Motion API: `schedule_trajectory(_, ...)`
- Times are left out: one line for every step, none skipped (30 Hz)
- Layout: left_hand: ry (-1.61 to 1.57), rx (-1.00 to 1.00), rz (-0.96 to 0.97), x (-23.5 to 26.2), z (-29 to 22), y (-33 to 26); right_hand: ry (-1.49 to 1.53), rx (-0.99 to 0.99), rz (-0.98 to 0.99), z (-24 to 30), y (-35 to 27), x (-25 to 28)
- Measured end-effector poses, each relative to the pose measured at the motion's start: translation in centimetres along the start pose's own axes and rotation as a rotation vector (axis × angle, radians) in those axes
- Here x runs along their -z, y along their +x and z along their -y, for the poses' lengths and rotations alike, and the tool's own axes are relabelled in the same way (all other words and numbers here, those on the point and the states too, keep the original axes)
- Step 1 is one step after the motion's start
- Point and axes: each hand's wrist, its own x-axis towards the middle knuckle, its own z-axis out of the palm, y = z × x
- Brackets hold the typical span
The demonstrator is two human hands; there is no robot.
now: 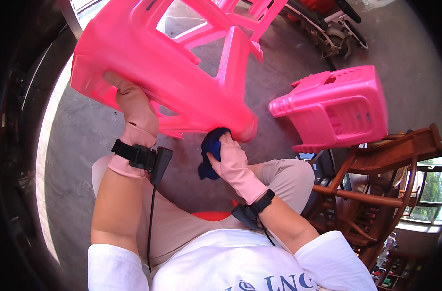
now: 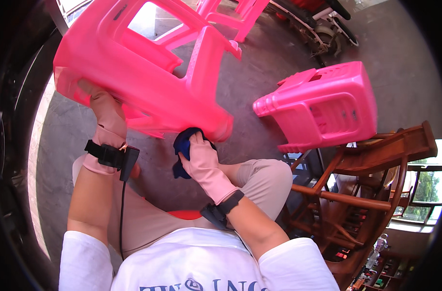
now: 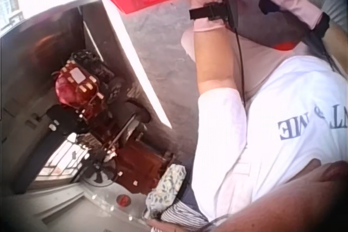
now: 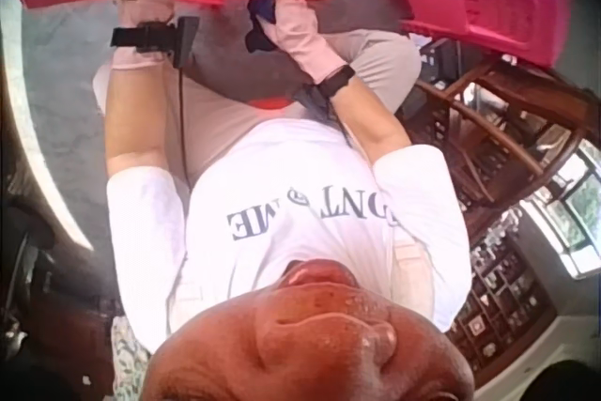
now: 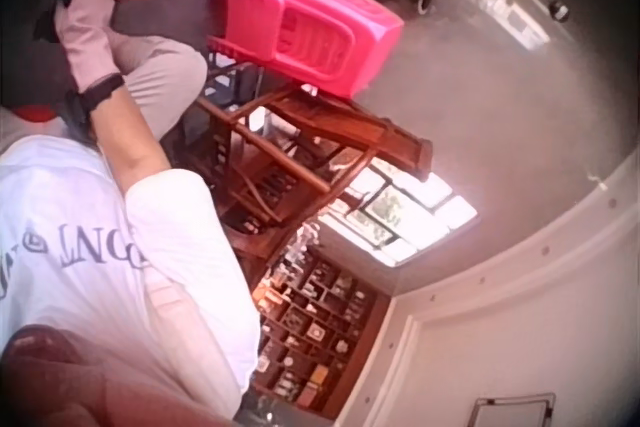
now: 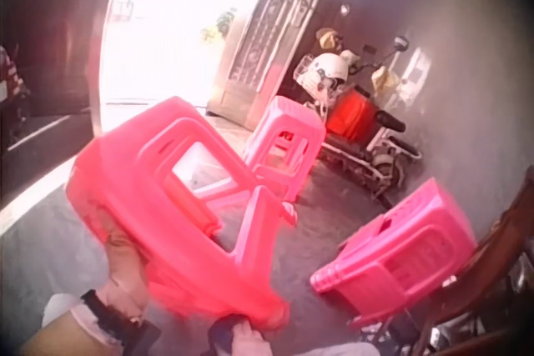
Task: The recorder uses a blue cloth to wipe and clean several pink plastic stools.
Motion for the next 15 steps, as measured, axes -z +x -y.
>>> schedule_trajectory(0.034,0.010,-0.002,-0.1,-0.1,0.1,-0.055,-0.018,0.020,-0.6,0.0,-0.2)
schedule_trajectory(0.032,0.005,-0.009,0.0,0.3,0.7,-0.113,-0.026,0.040,-1.2,0.1,-0.2)
schedule_trajectory(0.090,-0.019,-0.038,0.3,1.0,1.3,-0.076,-0.046,0.032,-2.8,-0.3,0.1)
schedule_trajectory(0.153,-0.040,-0.072,0.8,1.5,2.0,0.002,0.019,0.107,-3.7,-0.6,1.8)
schedule_trajectory(0.154,-0.043,-0.082,0.6,1.2,1.7,-0.018,-0.008,0.102,-4.7,-1.4,2.1)
schedule_trajectory(0.046,-0.100,-0.041,0.2,1.1,1.2,-0.062,-0.082,0.083,-5.5,-1.8,2.2)
schedule_trajectory(-0.055,-0.157,-0.002,0.2,0.6,0.3,0.008,-0.093,-0.042,-6.6,-2.6,2.4)
schedule_trajectory(-0.055,-0.153,-0.006,-0.7,-0.4,-0.9,0.067,-0.113,-0.175,-7.8,-3.0,2.7)
schedule_trajectory(-0.003,-0.011,-0.014,-1.1,-2.1,-1.9,0.111,-0.086,-0.241,-7.3,-2.3,3.2)
schedule_trajectory(0.048,0.129,-0.023,-0.9,-3.1,-2.2,0.158,-0.060,-0.306,-6.1,-1.3,4.2)
schedule_trajectory(0.051,0.126,-0.029,-0.4,-2.3,-1.7,0.141,0.003,-0.393,-4.3,-0.1,4.9)
schedule_trajectory(0.042,0.000,-0.006,-0.1,-1.0,-1.0,0.168,0.099,-0.463,-3.3,1.4,4.5)
schedule_trajectory(0.041,-0.126,0.010,0.5,-0.2,-0.3,0.151,0.198,-0.466,-1.6,2.9,4.1)
schedule_trajectory(0.043,-0.124,0.015,0.4,-0.9,-0.9,0.118,0.286,-0.475,-0.4,3.7,4.0)
schedule_trajectory(0.013,-0.045,0.038,0.2,-1.5,-1.6,0.021,0.264,-0.458,-0.7,3.9,2.6)
